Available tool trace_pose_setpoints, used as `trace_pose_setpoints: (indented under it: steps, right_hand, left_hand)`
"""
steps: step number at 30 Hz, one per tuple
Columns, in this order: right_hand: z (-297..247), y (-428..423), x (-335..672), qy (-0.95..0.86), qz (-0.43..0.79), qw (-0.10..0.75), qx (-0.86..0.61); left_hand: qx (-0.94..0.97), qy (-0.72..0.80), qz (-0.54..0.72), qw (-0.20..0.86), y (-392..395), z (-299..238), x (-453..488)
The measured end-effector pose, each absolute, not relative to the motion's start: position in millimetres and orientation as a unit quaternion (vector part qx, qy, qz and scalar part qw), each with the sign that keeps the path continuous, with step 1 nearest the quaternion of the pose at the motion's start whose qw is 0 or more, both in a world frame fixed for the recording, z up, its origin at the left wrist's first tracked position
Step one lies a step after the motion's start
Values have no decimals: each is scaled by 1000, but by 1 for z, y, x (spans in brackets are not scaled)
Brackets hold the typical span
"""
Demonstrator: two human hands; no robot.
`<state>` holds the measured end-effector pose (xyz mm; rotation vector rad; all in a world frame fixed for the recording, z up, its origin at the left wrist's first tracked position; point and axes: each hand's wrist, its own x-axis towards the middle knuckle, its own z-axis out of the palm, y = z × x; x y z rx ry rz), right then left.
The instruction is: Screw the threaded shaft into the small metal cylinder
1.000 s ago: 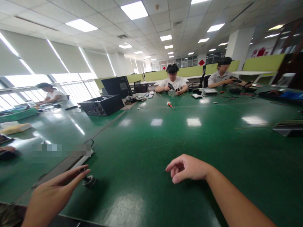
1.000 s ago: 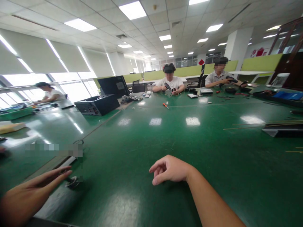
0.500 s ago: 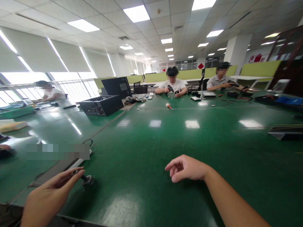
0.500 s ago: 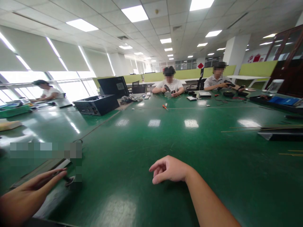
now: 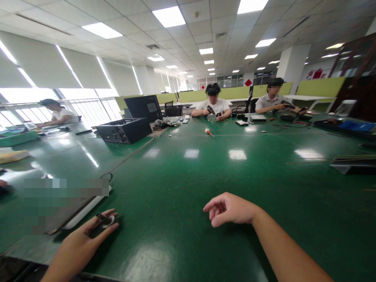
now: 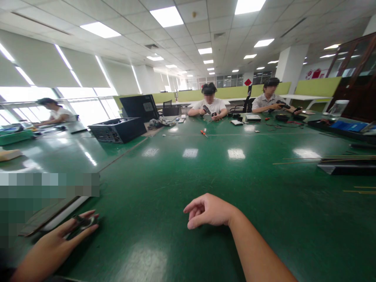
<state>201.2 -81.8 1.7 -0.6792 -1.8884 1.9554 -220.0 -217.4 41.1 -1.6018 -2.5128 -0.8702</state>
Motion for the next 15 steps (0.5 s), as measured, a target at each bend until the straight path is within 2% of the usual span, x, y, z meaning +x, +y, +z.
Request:
trace_pose_setpoints:
  steps: [3,6,11,15]
  right_hand:
    - [3,-82,201,-662,681,185,-251]
    - [3,-80,202,-661,649,241,-288]
    - [-4,-68,209,-660,530,379,-374]
    - [-15,-60,217,-686,432,397,-430]
  left_hand:
    - [-563,-752,-331,-87,-197,45,-195]
    - [-632,-668,-359,-161,-165,54,-147]
    - [-757,-531,-328,-195,-102,55,-51]
    - [-797,-470,-307,-223,-70,30,-9]
